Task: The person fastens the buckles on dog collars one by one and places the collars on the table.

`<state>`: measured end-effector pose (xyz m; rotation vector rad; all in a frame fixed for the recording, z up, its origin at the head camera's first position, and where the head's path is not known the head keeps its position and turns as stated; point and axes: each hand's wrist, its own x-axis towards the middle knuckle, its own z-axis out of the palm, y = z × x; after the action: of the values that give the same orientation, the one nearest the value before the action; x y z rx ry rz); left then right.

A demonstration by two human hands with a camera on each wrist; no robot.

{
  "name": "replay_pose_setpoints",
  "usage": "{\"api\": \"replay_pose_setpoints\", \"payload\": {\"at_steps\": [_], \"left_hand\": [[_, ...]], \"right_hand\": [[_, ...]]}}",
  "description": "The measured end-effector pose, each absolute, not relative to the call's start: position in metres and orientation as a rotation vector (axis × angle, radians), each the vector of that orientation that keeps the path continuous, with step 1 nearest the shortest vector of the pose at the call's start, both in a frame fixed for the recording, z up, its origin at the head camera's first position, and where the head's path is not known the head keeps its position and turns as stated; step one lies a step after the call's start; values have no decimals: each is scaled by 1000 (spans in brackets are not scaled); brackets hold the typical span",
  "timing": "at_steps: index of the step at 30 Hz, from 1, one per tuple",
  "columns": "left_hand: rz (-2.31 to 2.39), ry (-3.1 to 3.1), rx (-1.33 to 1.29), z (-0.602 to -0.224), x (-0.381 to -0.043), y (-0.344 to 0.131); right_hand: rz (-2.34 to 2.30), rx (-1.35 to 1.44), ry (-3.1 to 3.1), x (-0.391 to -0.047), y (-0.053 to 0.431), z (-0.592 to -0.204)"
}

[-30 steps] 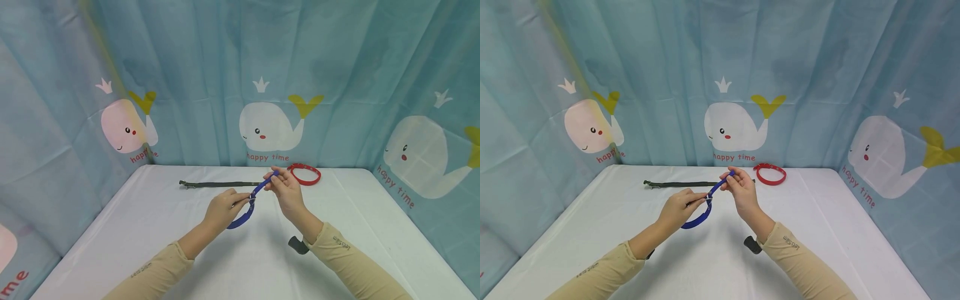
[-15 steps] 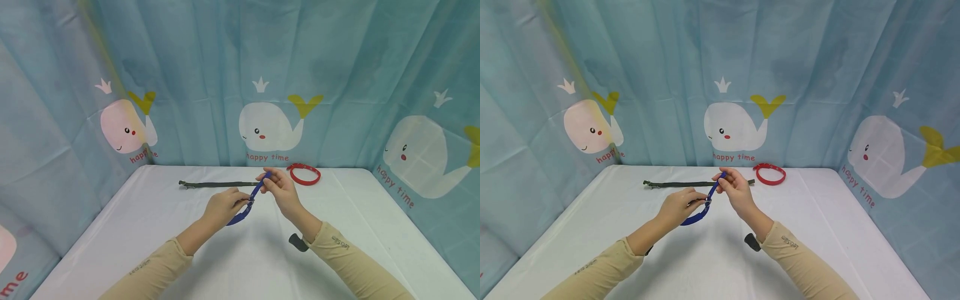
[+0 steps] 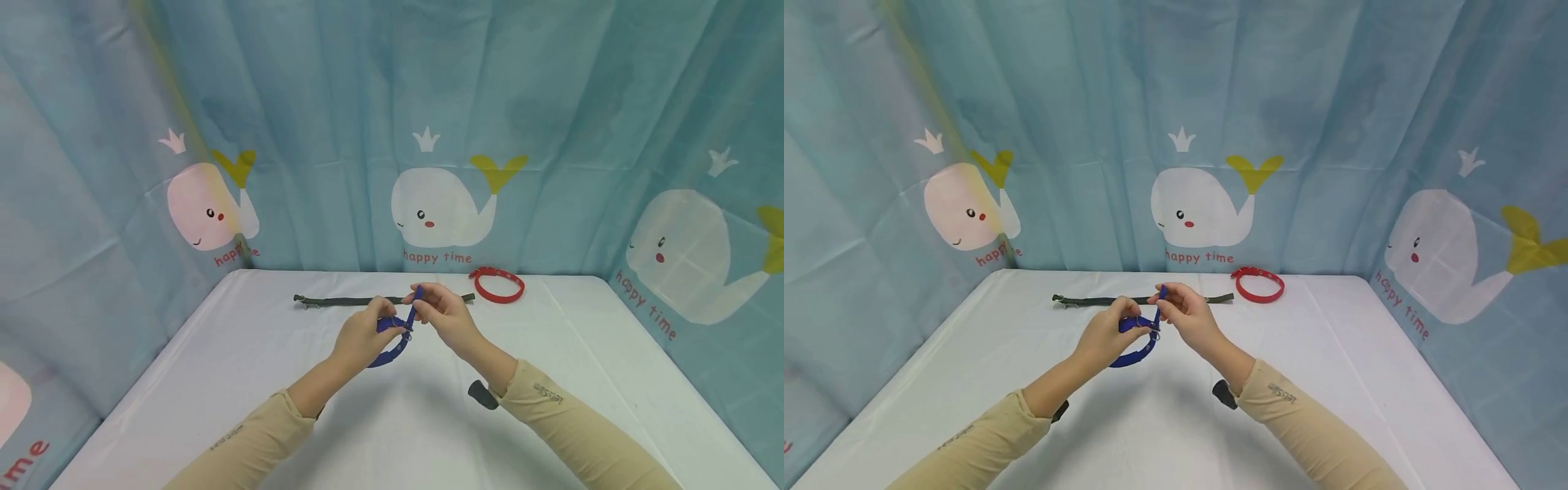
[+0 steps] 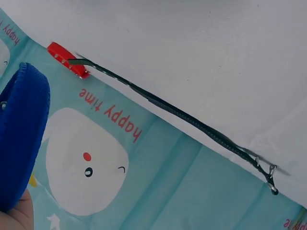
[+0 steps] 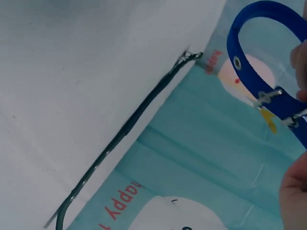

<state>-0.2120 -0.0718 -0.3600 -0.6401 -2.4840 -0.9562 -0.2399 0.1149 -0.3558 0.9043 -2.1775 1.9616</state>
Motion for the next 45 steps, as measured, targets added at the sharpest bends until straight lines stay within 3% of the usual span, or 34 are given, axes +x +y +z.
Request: {"api": "replay_pose_setpoints", "payload": {"at_steps": [8, 16, 36, 45], "left_hand": [[-1448, -2675, -329, -356, -214, -77], [-1749, -2608, -252, -360, -216, -79], [-1813, -2471, -336, -359, -214, -86], [-1740, -2498, -447, -359, -210, -92]], "right_hand": [[1727, 860, -2276, -240, 119, -362], [1619, 823, -2183, -238, 120, -360], [1404, 934, -2148, -233, 123, -353], [1361, 1145, -2123, -238, 127, -359]]}}
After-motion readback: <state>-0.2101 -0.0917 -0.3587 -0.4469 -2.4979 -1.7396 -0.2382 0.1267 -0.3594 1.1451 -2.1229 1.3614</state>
